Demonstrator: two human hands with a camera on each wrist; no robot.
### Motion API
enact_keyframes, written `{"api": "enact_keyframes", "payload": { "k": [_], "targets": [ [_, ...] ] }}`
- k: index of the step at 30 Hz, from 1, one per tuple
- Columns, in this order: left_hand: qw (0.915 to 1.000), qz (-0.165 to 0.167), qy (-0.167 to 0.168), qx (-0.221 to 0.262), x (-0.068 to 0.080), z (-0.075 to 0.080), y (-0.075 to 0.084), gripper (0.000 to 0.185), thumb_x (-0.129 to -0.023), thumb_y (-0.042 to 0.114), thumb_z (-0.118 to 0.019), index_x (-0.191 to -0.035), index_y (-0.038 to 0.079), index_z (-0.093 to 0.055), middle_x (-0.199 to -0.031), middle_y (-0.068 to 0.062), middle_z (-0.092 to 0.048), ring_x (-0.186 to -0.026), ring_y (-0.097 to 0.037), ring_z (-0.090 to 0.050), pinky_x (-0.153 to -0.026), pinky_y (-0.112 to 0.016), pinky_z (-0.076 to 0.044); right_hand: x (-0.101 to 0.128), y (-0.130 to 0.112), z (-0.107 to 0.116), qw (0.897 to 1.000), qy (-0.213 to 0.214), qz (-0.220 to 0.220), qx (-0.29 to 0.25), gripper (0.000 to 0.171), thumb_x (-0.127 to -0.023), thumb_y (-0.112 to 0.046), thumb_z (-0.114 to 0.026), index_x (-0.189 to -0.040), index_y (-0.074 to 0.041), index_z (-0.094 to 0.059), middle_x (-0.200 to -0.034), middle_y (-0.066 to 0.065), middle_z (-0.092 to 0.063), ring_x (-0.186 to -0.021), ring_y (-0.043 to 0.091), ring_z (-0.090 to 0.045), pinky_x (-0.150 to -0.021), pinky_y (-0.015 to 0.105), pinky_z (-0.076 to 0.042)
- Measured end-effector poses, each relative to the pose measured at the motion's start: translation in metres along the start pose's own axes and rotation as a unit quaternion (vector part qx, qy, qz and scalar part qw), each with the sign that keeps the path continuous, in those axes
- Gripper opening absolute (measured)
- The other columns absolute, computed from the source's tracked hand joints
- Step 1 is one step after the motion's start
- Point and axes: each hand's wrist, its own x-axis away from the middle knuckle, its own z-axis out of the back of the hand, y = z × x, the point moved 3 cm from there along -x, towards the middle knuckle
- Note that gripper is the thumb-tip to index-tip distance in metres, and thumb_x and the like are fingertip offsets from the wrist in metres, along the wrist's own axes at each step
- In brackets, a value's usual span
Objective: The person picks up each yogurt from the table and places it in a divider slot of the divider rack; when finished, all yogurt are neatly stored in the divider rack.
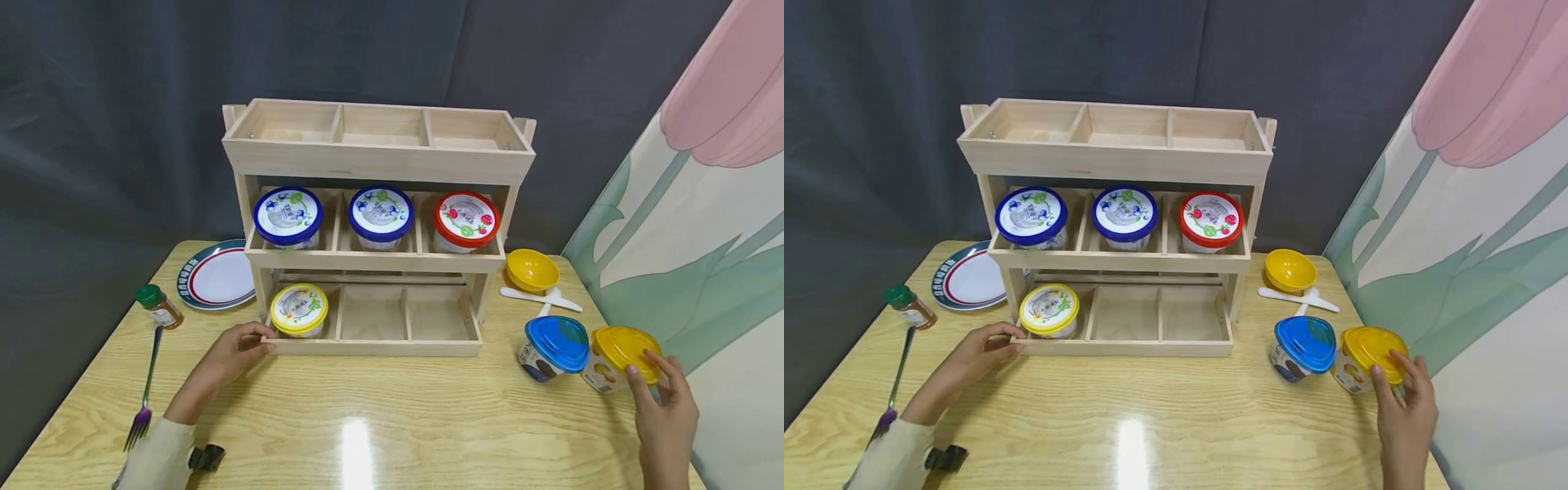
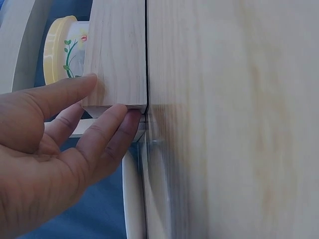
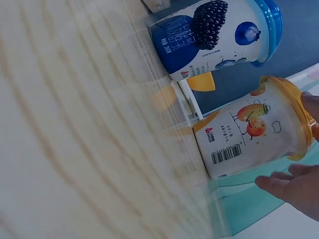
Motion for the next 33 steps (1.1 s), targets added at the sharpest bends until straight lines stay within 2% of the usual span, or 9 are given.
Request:
{"api": "enact_keyframes", "payload": {
  "k": [2, 4, 6, 12, 15, 18, 21, 30, 33],
  "targets": [
    [1.0000, -0.008, -0.002, 0.001, 0.000, -0.001, 0.000, 0.016, -0.108, 0.006, -0.067, -0.120, -0.003, -0.070, -0.138, -0.026, -0.061, -0.125, -0.042, -0.063, -0.090, -0.035, -0.055, -0.001, 0.001, 0.000, 1.000, 0.003, -0.003, 0.006, 0.052, -0.111, -0.027, -0.064, -0.162, -0.026, -0.053, -0.177, -0.006, -0.028, -0.156, 0.018, -0.037, -0.108, 0.013, -0.043],
    [0.9999, -0.014, -0.001, 0.002, 0.001, -0.001, 0.000, 0.015, -0.108, 0.006, -0.068, -0.119, -0.004, -0.070, -0.137, -0.025, -0.062, -0.125, -0.042, -0.064, -0.090, -0.032, -0.055, -0.001, 0.002, 0.000, 1.000, 0.003, -0.001, 0.014, 0.050, -0.110, -0.026, -0.065, -0.159, -0.026, -0.056, -0.174, -0.005, -0.034, -0.149, 0.018, -0.046, -0.088, 0.003, -0.045],
    [0.9998, -0.019, 0.000, 0.004, 0.001, -0.001, 0.001, 0.015, -0.107, 0.005, -0.068, -0.119, -0.004, -0.070, -0.136, -0.025, -0.063, -0.125, -0.042, -0.064, -0.089, -0.030, -0.055, -0.002, 0.001, -0.001, 1.000, 0.003, 0.003, 0.009, 0.048, -0.110, -0.025, -0.066, -0.157, -0.026, -0.058, -0.173, -0.005, -0.035, -0.145, 0.017, -0.050, -0.081, -0.001, -0.043],
    [0.9997, -0.022, -0.001, 0.012, 0.002, -0.002, 0.001, 0.015, -0.107, 0.004, -0.067, -0.120, -0.005, -0.070, -0.135, -0.026, -0.063, -0.125, -0.043, -0.064, -0.088, -0.026, -0.055, 0.002, 0.000, 0.003, 0.998, 0.040, 0.023, -0.050, 0.041, -0.107, -0.017, -0.070, -0.148, -0.023, -0.067, -0.162, -0.004, -0.050, -0.132, 0.008, -0.057, -0.080, 0.000, -0.045],
    [0.9997, -0.022, -0.001, 0.013, 0.002, -0.002, 0.001, 0.015, -0.107, 0.003, -0.067, -0.120, -0.005, -0.070, -0.134, -0.025, -0.063, -0.124, -0.041, -0.064, -0.088, -0.025, -0.055, 0.006, -0.005, 0.005, 0.991, 0.070, 0.063, -0.099, 0.039, -0.104, -0.009, -0.073, -0.142, -0.016, -0.071, -0.148, -0.009, -0.059, -0.119, 0.004, -0.061, -0.081, 0.002, -0.047],
    [0.9996, -0.023, -0.001, 0.015, 0.002, -0.002, 0.001, 0.015, -0.107, 0.003, -0.067, -0.120, -0.005, -0.070, -0.134, -0.025, -0.063, -0.122, -0.039, -0.065, -0.087, -0.026, -0.055, 0.009, -0.015, 0.008, 0.979, 0.088, 0.115, -0.142, 0.040, -0.101, 0.001, -0.074, -0.140, -0.006, -0.072, -0.149, -0.004, -0.060, -0.117, 0.008, -0.063, -0.085, 0.004, -0.050],
    [0.9996, -0.025, 0.000, 0.012, 0.002, -0.001, 0.001, 0.015, -0.107, 0.004, -0.067, -0.120, -0.005, -0.070, -0.133, -0.025, -0.064, -0.122, -0.039, -0.065, -0.087, -0.026, -0.055, 0.012, -0.026, 0.011, 0.969, 0.099, 0.154, -0.169, 0.039, -0.099, 0.007, -0.074, -0.138, 0.001, -0.071, -0.156, 0.007, -0.057, -0.123, 0.014, -0.065, -0.090, 0.007, -0.050],
    [0.9999, -0.011, 0.007, -0.004, 0.002, -0.001, 0.001, 0.017, -0.108, 0.007, -0.068, -0.122, -0.002, -0.070, -0.137, -0.023, -0.063, -0.125, -0.041, -0.064, -0.093, -0.038, -0.054, 0.035, -0.067, 0.011, 0.960, 0.111, 0.221, -0.130, 0.040, -0.100, 0.011, -0.069, -0.139, 0.007, -0.068, -0.158, 0.016, -0.055, -0.135, 0.023, -0.064, -0.096, 0.013, -0.052],
    [0.9999, -0.010, 0.007, -0.004, 0.002, -0.001, 0.001, 0.017, -0.108, 0.008, -0.068, -0.122, -0.002, -0.070, -0.137, -0.023, -0.063, -0.125, -0.041, -0.064, -0.093, -0.038, -0.054, 0.046, -0.082, 0.011, 0.940, 0.099, 0.259, -0.199, 0.039, -0.097, 0.015, -0.071, -0.135, 0.013, -0.067, -0.158, 0.021, -0.054, -0.136, 0.029, -0.064, -0.098, 0.018, -0.053]
  ]
}}
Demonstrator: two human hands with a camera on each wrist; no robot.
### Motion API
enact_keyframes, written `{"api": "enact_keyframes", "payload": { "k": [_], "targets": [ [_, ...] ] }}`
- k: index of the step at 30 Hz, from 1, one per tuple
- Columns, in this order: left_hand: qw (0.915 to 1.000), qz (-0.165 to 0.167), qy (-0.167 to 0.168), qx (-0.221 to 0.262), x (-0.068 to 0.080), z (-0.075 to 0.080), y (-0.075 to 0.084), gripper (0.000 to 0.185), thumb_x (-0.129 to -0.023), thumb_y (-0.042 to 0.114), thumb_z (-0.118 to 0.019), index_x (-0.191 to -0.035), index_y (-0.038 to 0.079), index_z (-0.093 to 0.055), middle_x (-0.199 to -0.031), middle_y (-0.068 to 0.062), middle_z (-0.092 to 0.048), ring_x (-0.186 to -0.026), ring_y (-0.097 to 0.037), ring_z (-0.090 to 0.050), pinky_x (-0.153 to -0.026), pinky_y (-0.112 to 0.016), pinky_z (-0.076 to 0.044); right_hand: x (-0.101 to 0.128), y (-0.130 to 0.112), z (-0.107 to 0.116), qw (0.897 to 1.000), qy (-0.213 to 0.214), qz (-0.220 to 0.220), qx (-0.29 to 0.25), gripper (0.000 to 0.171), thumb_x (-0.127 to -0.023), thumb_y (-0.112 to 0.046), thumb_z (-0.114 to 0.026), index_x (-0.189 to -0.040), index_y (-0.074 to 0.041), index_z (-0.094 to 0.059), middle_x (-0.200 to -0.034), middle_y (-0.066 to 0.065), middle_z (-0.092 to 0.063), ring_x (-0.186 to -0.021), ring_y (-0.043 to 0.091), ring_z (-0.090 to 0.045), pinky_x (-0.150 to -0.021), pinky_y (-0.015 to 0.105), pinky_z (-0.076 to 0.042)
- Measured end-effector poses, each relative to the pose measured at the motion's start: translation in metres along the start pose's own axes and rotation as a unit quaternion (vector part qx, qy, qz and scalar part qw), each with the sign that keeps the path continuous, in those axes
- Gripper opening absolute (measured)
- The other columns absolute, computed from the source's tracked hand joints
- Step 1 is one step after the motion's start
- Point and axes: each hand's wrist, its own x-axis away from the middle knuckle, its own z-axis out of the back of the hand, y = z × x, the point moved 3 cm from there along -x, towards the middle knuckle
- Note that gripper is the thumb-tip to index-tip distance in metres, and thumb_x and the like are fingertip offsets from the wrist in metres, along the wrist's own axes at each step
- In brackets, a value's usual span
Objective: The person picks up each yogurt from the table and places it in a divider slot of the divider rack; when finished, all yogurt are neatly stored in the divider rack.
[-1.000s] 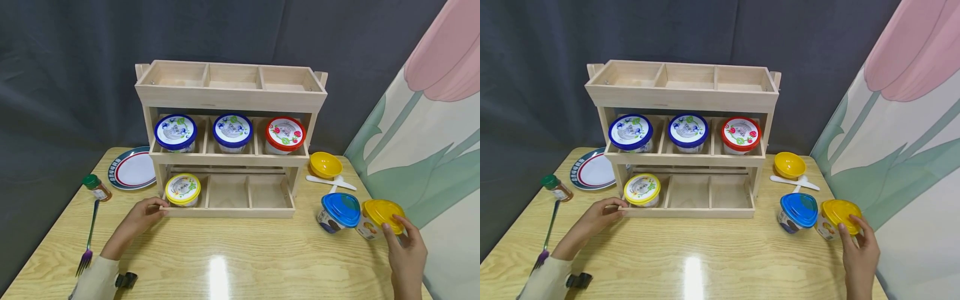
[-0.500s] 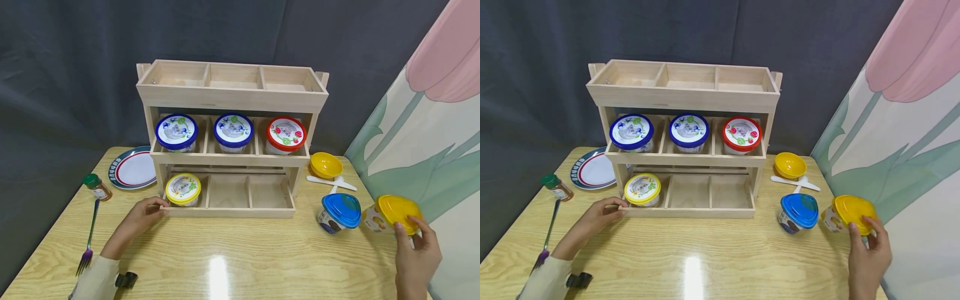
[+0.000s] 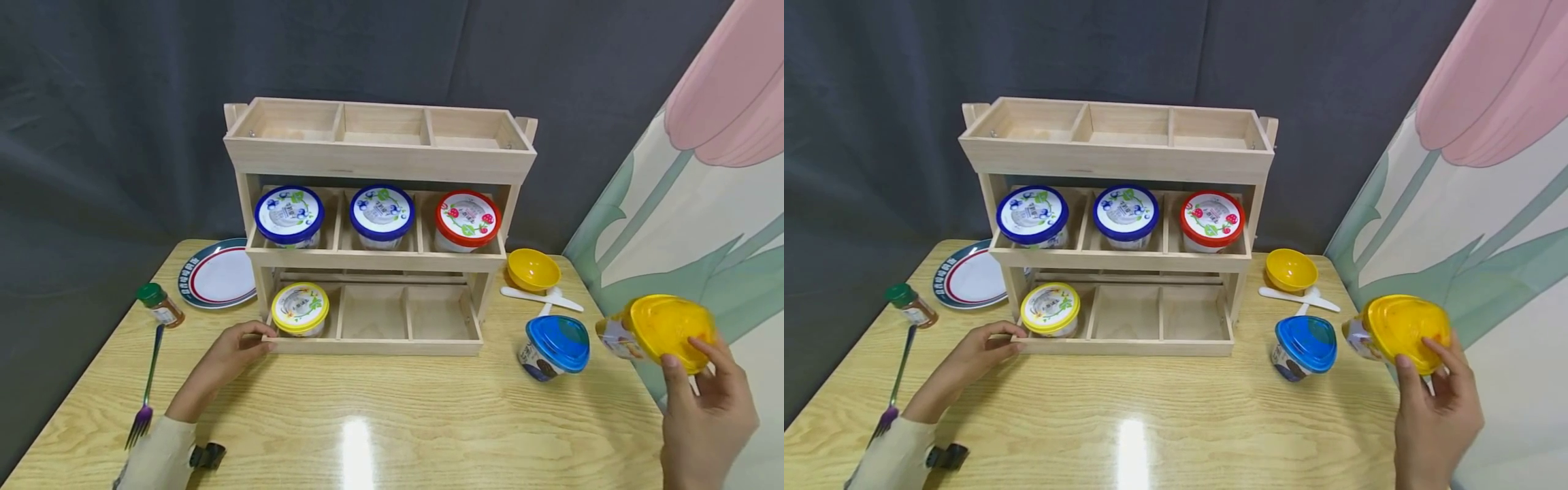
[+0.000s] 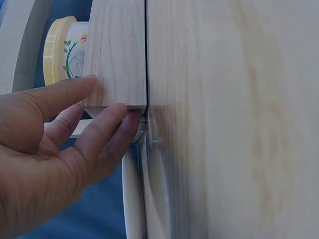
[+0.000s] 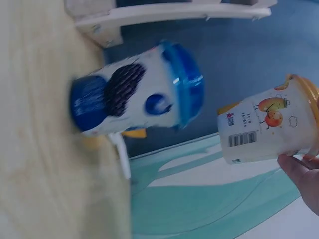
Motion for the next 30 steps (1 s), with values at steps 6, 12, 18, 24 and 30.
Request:
{"api": "enact_keyframes", "payload": {
  "k": [6, 12, 18, 24, 30],
  "targets": [
    [1.0000, 0.001, -0.001, 0.004, -0.001, 0.000, 0.001, 0.017, -0.108, 0.007, -0.068, -0.121, -0.003, -0.070, -0.137, -0.024, -0.063, -0.122, -0.040, -0.066, -0.089, -0.033, -0.055, 0.005, -0.025, -0.009, 0.979, -0.020, 0.059, -0.194, 0.040, -0.090, 0.021, -0.075, -0.128, 0.024, -0.062, -0.162, 0.030, -0.047, -0.145, 0.040, -0.054, -0.103, 0.026, -0.055],
    [0.9999, 0.002, -0.002, 0.016, -0.001, -0.001, 0.002, 0.016, -0.107, 0.005, -0.068, -0.120, -0.005, -0.069, -0.135, -0.025, -0.063, -0.121, -0.039, -0.066, -0.087, -0.028, -0.055, 0.017, -0.044, -0.022, 0.979, -0.062, 0.054, -0.189, 0.041, -0.090, 0.022, -0.074, -0.130, 0.024, -0.062, -0.165, 0.029, -0.043, -0.150, 0.039, -0.049, -0.106, 0.024, -0.052],
    [0.9999, 0.000, -0.001, 0.013, -0.001, -0.001, 0.001, 0.014, -0.107, 0.003, -0.067, -0.119, -0.005, -0.070, -0.133, -0.025, -0.064, -0.121, -0.040, -0.065, -0.086, -0.026, -0.056, 0.032, -0.056, -0.044, 0.966, -0.152, 0.076, -0.197, 0.040, -0.092, 0.028, -0.066, -0.132, 0.024, -0.059, -0.165, 0.029, -0.043, -0.151, 0.035, -0.049, -0.107, 0.026, -0.049],
    [1.0000, 0.006, -0.002, 0.007, -0.002, -0.001, 0.000, 0.015, -0.107, 0.003, -0.067, -0.120, -0.004, -0.070, -0.135, -0.024, -0.064, -0.125, -0.041, -0.064, -0.088, -0.028, -0.056, 0.047, -0.070, -0.065, 0.946, -0.224, 0.107, -0.207, 0.041, -0.095, 0.017, -0.073, -0.132, 0.025, -0.057, -0.167, 0.029, -0.040, -0.153, 0.032, -0.047, -0.107, 0.029, -0.049],
    [1.0000, 0.007, 0.004, 0.002, -0.002, 0.000, 0.000, 0.015, -0.107, 0.003, -0.067, -0.120, -0.004, -0.071, -0.134, -0.024, -0.065, -0.129, -0.043, -0.061, -0.091, -0.029, -0.055, 0.057, -0.078, -0.087, 0.917, -0.282, 0.149, -0.240, 0.051, -0.092, 0.000, -0.085, -0.127, 0.026, -0.059, -0.166, 0.031, -0.041, -0.154, 0.034, -0.044, -0.109, 0.026, -0.051]
  ]
}}
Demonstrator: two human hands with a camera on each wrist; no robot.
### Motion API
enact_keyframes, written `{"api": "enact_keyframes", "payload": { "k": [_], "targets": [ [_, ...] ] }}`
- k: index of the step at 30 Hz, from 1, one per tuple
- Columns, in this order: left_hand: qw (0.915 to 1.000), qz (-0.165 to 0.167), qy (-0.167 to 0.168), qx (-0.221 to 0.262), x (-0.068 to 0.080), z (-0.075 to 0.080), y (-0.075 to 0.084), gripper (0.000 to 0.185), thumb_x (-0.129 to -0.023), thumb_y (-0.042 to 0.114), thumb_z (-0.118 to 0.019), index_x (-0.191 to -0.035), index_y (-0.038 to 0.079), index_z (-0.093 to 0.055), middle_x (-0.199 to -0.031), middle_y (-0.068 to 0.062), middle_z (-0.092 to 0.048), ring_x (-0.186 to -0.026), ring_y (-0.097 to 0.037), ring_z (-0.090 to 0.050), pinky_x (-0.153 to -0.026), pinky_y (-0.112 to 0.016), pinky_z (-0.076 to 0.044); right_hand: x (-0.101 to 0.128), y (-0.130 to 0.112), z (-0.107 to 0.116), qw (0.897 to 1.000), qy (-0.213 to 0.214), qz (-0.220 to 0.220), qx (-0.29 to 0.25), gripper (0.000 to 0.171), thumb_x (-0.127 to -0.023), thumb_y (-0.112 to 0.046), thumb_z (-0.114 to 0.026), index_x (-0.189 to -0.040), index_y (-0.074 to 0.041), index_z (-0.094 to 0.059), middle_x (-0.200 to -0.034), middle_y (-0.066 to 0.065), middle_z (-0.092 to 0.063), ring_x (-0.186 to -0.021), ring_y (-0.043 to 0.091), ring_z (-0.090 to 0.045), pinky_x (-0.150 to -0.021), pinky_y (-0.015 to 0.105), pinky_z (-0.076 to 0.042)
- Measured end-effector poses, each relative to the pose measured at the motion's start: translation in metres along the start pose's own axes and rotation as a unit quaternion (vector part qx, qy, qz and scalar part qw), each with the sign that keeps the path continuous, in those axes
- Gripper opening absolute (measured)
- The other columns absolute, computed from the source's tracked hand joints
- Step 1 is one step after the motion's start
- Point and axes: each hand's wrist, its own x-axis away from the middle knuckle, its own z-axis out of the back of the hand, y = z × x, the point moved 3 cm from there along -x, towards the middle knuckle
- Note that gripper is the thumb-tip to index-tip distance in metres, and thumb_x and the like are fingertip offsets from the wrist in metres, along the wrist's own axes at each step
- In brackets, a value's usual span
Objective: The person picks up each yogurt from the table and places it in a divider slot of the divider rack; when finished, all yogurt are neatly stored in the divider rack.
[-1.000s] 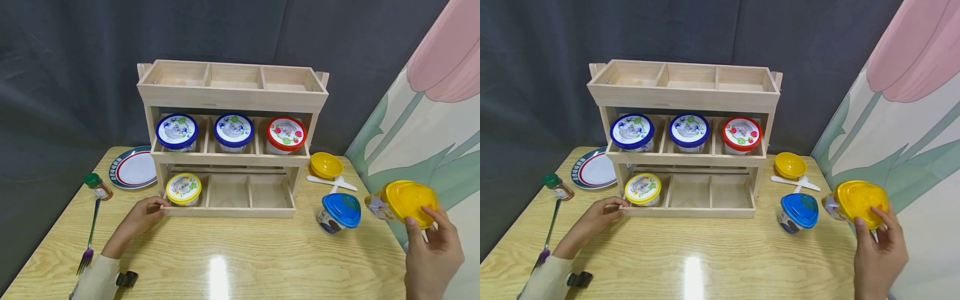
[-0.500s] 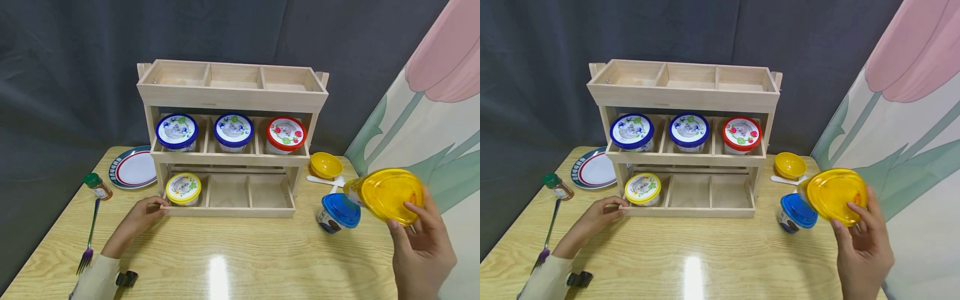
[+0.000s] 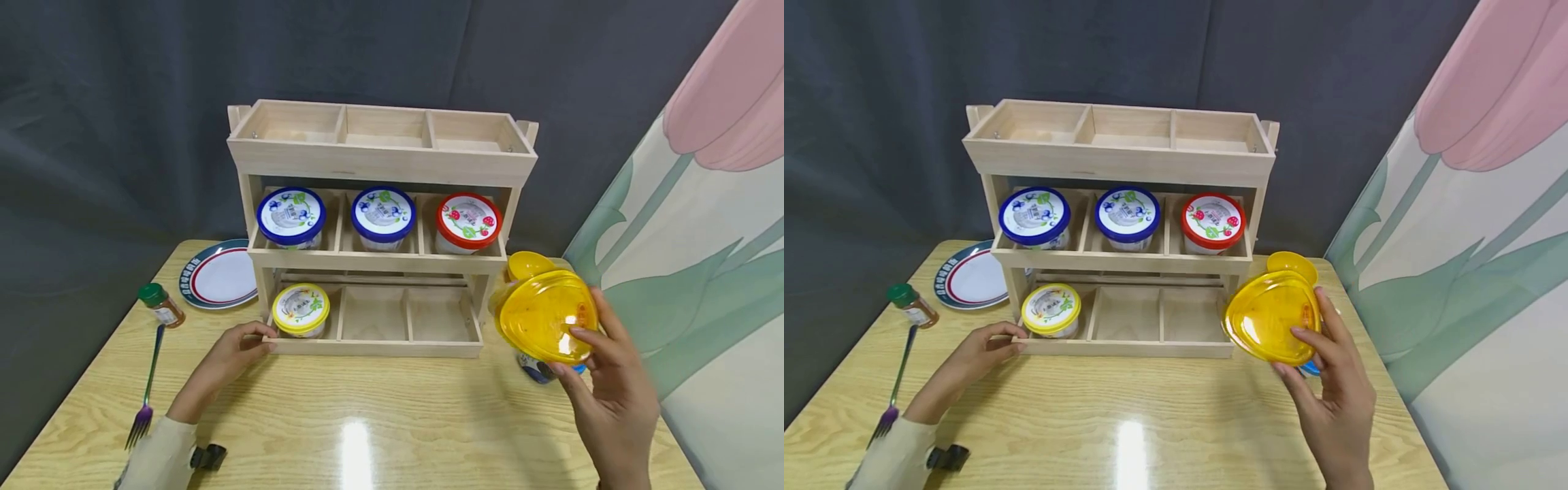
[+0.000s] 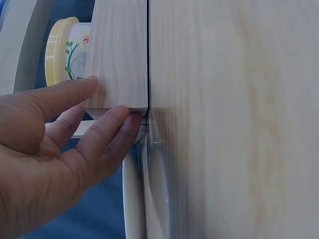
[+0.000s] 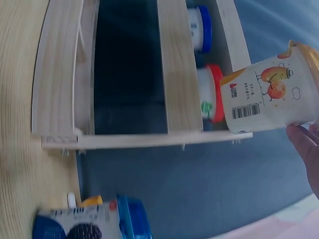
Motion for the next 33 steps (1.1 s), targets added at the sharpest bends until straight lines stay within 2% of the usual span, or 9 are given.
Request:
{"api": "enact_keyframes", "payload": {
  "k": [3, 6, 8, 11, 15, 20, 22, 25, 33],
  "targets": [
    [1.0000, 0.000, 0.002, -0.003, 0.001, 0.000, 0.000, 0.015, -0.107, 0.003, -0.067, -0.119, -0.004, -0.071, -0.134, -0.023, -0.065, -0.129, -0.043, -0.060, -0.092, -0.029, -0.055, -0.001, 0.002, -0.010, 0.999, -0.023, 0.004, 0.023, 0.053, -0.094, -0.008, -0.084, -0.126, 0.026, -0.059, -0.165, 0.030, -0.042, -0.153, 0.032, -0.045, -0.110, 0.026, -0.050],
    [1.0000, 0.000, 0.004, -0.006, 0.001, 0.000, -0.001, 0.014, -0.107, 0.003, -0.067, -0.119, -0.004, -0.071, -0.134, -0.023, -0.065, -0.130, -0.044, -0.060, -0.095, -0.034, -0.056, -0.002, 0.008, -0.018, 0.998, -0.043, -0.009, 0.053, 0.052, -0.097, -0.010, -0.081, -0.126, 0.026, -0.057, -0.166, 0.028, -0.042, -0.153, 0.029, -0.046, -0.111, 0.027, -0.048],
    [1.0000, -0.001, 0.005, -0.007, 0.001, -0.001, -0.002, 0.014, -0.107, 0.002, -0.067, -0.119, -0.004, -0.071, -0.134, -0.023, -0.066, -0.131, -0.044, -0.059, -0.099, -0.039, -0.055, -0.002, 0.014, -0.023, 0.996, -0.052, -0.030, 0.068, 0.047, -0.098, -0.004, -0.078, -0.128, 0.025, -0.056, -0.168, 0.025, -0.041, -0.153, 0.027, -0.046, -0.111, 0.026, -0.048],
    [0.9999, -0.010, 0.004, -0.009, 0.001, -0.001, -0.002, 0.014, -0.107, 0.001, -0.067, -0.119, -0.005, -0.071, -0.132, -0.023, -0.066, -0.131, -0.044, -0.059, -0.101, -0.045, -0.055, -0.001, 0.025, -0.029, 0.991, -0.063, -0.070, 0.098, 0.039, -0.097, 0.014, -0.071, -0.133, 0.022, -0.057, -0.170, 0.021, -0.040, -0.154, 0.023, -0.046, -0.111, 0.025, -0.048],
    [0.9999, -0.011, 0.002, -0.004, 0.002, -0.001, -0.002, 0.014, -0.107, 0.001, -0.067, -0.119, -0.005, -0.071, -0.133, -0.023, -0.066, -0.129, -0.042, -0.060, -0.096, -0.037, -0.057, 0.001, 0.044, -0.034, 0.982, -0.071, -0.129, 0.123, 0.043, -0.096, 0.026, -0.063, -0.137, 0.016, -0.057, -0.172, 0.018, -0.038, -0.153, 0.017, -0.046, -0.108, 0.024, -0.049],
    [0.9999, -0.010, 0.001, 0.007, 0.002, -0.001, -0.002, 0.016, -0.107, 0.001, -0.066, -0.121, -0.006, -0.069, -0.135, -0.025, -0.064, -0.127, -0.042, -0.062, -0.089, -0.026, -0.055, 0.007, 0.070, -0.037, 0.970, -0.076, -0.186, 0.139, 0.042, -0.099, 0.021, -0.064, -0.139, 0.011, -0.058, -0.172, 0.015, -0.039, -0.150, 0.012, -0.048, -0.104, 0.023, -0.051],
    [0.9999, -0.012, 0.001, 0.011, 0.002, -0.001, -0.003, 0.016, -0.107, 0.000, -0.066, -0.121, -0.007, -0.069, -0.134, -0.026, -0.064, -0.126, -0.042, -0.062, -0.087, -0.024, -0.055, 0.009, 0.080, -0.038, 0.965, -0.077, -0.200, 0.152, 0.040, -0.100, 0.018, -0.065, -0.139, 0.009, -0.059, -0.172, 0.013, -0.041, -0.150, 0.015, -0.050, -0.104, 0.021, -0.051],
    [0.9998, -0.013, 0.001, 0.014, 0.000, -0.002, -0.003, 0.016, -0.107, -0.001, -0.066, -0.121, -0.007, -0.069, -0.134, -0.026, -0.064, -0.126, -0.041, -0.062, -0.086, -0.023, -0.055, 0.014, 0.094, -0.038, 0.961, -0.077, -0.208, 0.164, 0.039, -0.100, 0.015, -0.067, -0.138, 0.008, -0.060, -0.170, 0.015, -0.042, -0.151, 0.030, -0.049, -0.103, 0.020, -0.051],
    [0.9996, -0.018, 0.001, 0.022, 0.000, -0.002, -0.002, 0.015, -0.107, 0.001, -0.066, -0.120, -0.007, -0.069, -0.133, -0.025, -0.064, -0.120, -0.037, -0.065, -0.086, -0.024, -0.055, 0.021, 0.106, -0.041, 0.955, -0.094, -0.201, 0.199, 0.039, -0.100, 0.012, -0.070, -0.137, 0.004, -0.063, -0.170, 0.015, -0.043, -0.153, 0.039, -0.045, -0.101, 0.016, -0.049]
  ]
}}
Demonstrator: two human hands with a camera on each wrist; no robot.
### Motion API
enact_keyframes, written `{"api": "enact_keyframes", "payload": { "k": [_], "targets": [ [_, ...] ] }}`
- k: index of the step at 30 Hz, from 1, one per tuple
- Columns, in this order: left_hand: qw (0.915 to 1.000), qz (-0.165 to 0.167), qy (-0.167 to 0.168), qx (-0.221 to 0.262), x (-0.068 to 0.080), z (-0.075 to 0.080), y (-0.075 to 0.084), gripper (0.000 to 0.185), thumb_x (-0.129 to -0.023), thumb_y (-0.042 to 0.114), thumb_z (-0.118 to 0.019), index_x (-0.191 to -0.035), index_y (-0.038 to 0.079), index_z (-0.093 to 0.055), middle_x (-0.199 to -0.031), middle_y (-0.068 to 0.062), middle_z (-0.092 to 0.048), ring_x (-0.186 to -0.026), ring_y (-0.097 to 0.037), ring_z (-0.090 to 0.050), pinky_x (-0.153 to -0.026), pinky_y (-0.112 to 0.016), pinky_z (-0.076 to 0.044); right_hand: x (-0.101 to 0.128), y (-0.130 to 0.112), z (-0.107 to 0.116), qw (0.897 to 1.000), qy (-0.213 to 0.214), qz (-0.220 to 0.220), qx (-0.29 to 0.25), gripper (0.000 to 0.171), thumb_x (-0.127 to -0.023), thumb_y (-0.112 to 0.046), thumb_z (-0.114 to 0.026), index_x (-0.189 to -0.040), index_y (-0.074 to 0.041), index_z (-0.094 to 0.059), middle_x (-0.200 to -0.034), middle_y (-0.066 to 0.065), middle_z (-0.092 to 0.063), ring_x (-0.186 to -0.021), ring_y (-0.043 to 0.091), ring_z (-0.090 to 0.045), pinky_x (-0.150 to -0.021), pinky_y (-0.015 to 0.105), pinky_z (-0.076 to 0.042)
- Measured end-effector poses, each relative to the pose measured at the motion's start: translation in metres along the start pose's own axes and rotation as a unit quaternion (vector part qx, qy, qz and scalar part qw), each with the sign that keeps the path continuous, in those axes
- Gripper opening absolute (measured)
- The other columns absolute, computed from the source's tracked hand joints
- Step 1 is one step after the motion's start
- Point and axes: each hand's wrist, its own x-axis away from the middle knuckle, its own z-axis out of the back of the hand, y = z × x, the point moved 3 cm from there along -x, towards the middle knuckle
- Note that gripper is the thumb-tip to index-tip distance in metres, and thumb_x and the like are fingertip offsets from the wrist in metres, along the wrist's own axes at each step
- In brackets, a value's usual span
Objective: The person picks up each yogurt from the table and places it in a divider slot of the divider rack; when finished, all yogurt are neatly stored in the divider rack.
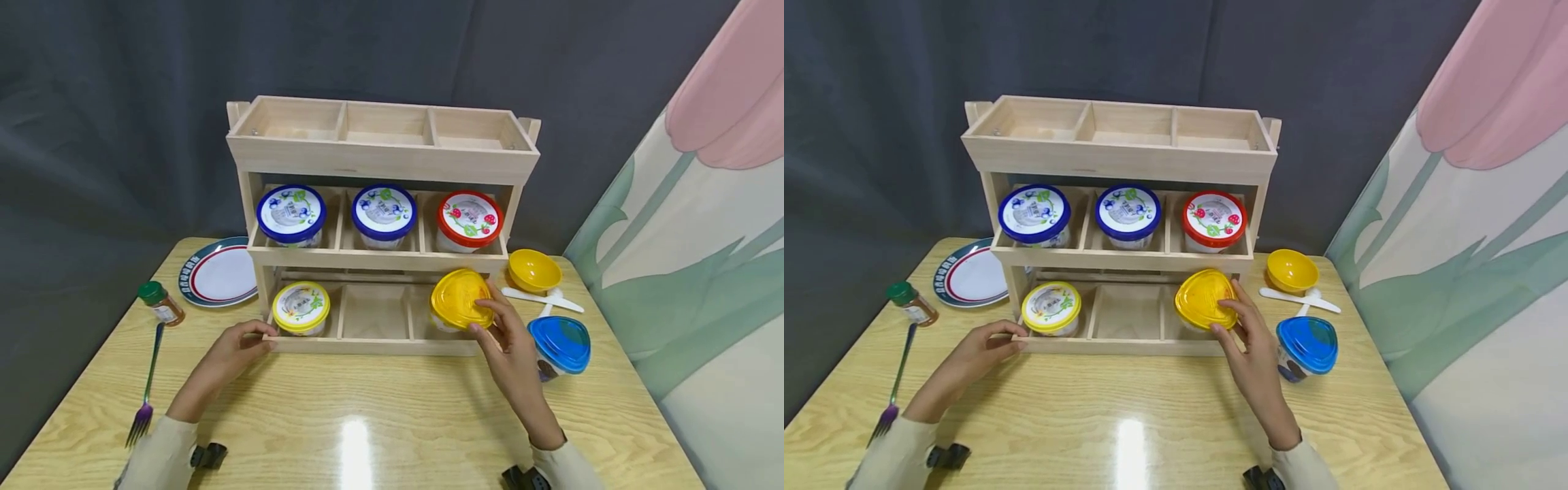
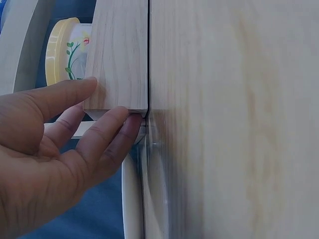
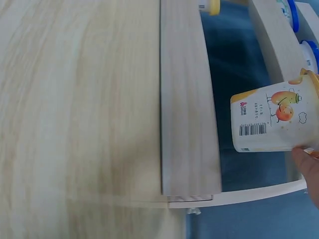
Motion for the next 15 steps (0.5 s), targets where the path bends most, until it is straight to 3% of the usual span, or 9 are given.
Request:
{"api": "enact_keyframes", "payload": {
  "k": [2, 8, 15],
  "targets": [
    [1.0000, -0.004, 0.000, -0.002, 0.000, 0.001, 0.001, 0.015, -0.107, 0.001, -0.066, -0.119, -0.008, -0.069, -0.132, -0.024, -0.065, -0.120, -0.036, -0.065, -0.085, -0.024, -0.055, 0.000, 0.002, -0.002, 1.000, -0.004, -0.003, 0.003, 0.039, -0.100, 0.010, -0.071, -0.138, 0.002, -0.063, -0.170, 0.015, -0.042, -0.153, 0.045, -0.043, -0.102, 0.015, -0.047],
    [1.0000, 0.004, -0.003, 0.001, 0.000, 0.000, 0.002, 0.015, -0.108, 0.002, -0.066, -0.119, -0.007, -0.069, -0.133, -0.024, -0.064, -0.121, -0.037, -0.065, -0.086, -0.026, -0.056, 0.002, 0.012, -0.006, 0.999, -0.011, 0.008, 0.034, 0.039, -0.100, 0.008, -0.073, -0.137, -0.001, -0.065, -0.170, 0.016, -0.043, -0.152, 0.045, -0.044, -0.103, 0.016, -0.046],
    [0.9999, 0.012, 0.003, 0.001, 0.002, 0.000, 0.002, 0.016, -0.107, 0.003, -0.066, -0.120, -0.006, -0.069, -0.135, -0.026, -0.063, -0.121, -0.038, -0.065, -0.087, -0.025, -0.055, -0.001, 0.027, -0.015, 0.999, -0.027, -0.018, 0.041, 0.035, -0.103, -0.001, -0.073, -0.137, -0.001, -0.065, -0.168, 0.020, -0.044, -0.149, 0.047, -0.047, -0.103, 0.039, -0.052]
  ]
}}
